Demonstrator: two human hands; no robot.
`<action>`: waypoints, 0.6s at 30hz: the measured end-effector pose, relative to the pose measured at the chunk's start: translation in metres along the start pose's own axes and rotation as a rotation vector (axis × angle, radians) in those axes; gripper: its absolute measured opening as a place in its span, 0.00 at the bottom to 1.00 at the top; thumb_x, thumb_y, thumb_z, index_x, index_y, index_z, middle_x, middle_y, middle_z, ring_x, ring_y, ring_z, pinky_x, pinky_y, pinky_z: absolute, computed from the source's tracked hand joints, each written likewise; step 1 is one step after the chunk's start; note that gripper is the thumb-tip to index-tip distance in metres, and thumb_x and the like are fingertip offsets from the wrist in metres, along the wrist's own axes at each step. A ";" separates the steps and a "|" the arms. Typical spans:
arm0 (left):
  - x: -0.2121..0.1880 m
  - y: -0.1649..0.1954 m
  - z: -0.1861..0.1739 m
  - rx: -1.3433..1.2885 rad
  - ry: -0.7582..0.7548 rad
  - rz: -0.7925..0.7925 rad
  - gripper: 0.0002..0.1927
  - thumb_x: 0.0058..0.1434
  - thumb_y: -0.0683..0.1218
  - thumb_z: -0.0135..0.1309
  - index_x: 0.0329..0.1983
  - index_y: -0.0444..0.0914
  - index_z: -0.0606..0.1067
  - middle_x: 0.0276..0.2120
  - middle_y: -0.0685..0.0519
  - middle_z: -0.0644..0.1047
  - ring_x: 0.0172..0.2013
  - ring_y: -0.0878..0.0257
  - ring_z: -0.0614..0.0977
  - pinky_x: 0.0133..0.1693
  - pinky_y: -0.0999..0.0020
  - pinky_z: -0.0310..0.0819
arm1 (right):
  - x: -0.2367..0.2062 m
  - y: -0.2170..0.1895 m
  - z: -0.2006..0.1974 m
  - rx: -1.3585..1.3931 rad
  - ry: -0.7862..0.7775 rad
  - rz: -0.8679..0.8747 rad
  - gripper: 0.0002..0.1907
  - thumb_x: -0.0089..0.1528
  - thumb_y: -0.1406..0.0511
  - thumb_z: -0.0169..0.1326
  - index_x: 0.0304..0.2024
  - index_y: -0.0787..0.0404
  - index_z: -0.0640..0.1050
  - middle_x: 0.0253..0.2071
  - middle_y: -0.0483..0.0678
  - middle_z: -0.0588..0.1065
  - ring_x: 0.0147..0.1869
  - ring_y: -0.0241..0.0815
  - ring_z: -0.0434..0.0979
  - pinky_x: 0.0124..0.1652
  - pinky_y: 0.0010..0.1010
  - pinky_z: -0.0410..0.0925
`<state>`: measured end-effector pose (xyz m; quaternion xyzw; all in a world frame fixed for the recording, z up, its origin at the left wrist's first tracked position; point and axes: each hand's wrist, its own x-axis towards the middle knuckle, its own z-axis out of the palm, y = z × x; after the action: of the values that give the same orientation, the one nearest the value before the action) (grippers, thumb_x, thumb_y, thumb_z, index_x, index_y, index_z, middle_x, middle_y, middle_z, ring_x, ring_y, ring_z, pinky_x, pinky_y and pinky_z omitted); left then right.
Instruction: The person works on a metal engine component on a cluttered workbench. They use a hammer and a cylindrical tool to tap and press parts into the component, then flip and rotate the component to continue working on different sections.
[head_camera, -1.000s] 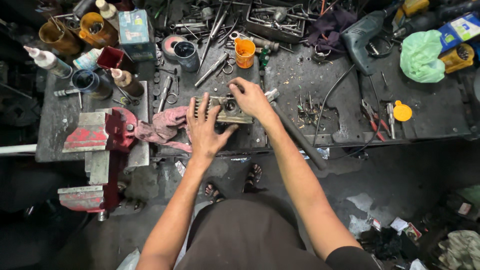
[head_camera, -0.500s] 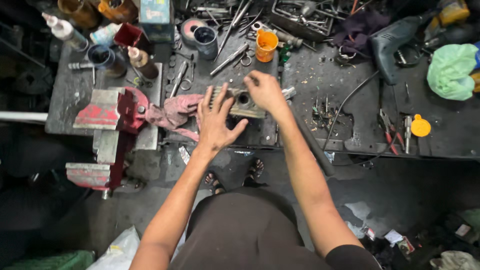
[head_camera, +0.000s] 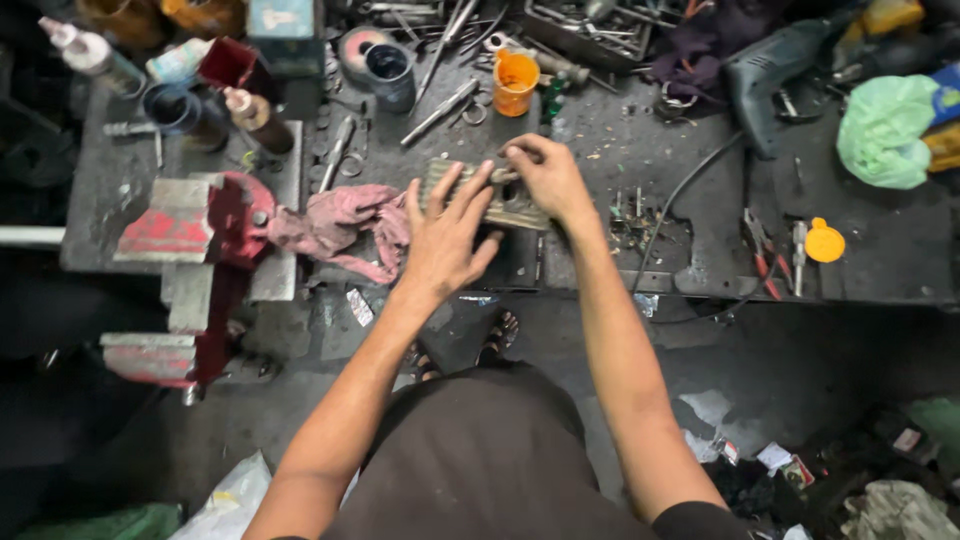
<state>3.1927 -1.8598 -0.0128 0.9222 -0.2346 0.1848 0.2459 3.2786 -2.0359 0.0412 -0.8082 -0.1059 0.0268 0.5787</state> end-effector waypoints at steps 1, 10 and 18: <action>0.000 0.000 0.002 0.011 0.003 -0.017 0.34 0.55 0.54 0.65 0.63 0.37 0.71 0.73 0.55 0.61 0.72 0.51 0.57 0.67 0.31 0.43 | -0.001 -0.001 0.000 -0.023 0.021 -0.027 0.09 0.68 0.66 0.53 0.46 0.66 0.81 0.38 0.48 0.82 0.42 0.33 0.81 0.44 0.27 0.74; -0.003 0.000 -0.008 -0.099 0.000 -0.027 0.36 0.54 0.58 0.67 0.60 0.35 0.71 0.71 0.53 0.62 0.71 0.46 0.57 0.65 0.30 0.44 | -0.004 -0.009 -0.001 -0.145 0.015 -0.063 0.09 0.66 0.64 0.55 0.46 0.63 0.80 0.39 0.50 0.83 0.43 0.37 0.83 0.45 0.31 0.74; 0.005 -0.002 -0.006 0.110 -0.069 0.009 0.35 0.53 0.51 0.64 0.65 0.39 0.72 0.76 0.56 0.61 0.75 0.51 0.56 0.69 0.34 0.46 | 0.000 -0.001 -0.007 -0.087 -0.042 0.003 0.10 0.69 0.65 0.49 0.50 0.61 0.78 0.41 0.49 0.82 0.46 0.37 0.84 0.47 0.32 0.74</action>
<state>3.1963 -1.8564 -0.0066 0.9390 -0.2366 0.1663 0.1859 3.2800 -2.0416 0.0442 -0.8320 -0.1178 0.0403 0.5406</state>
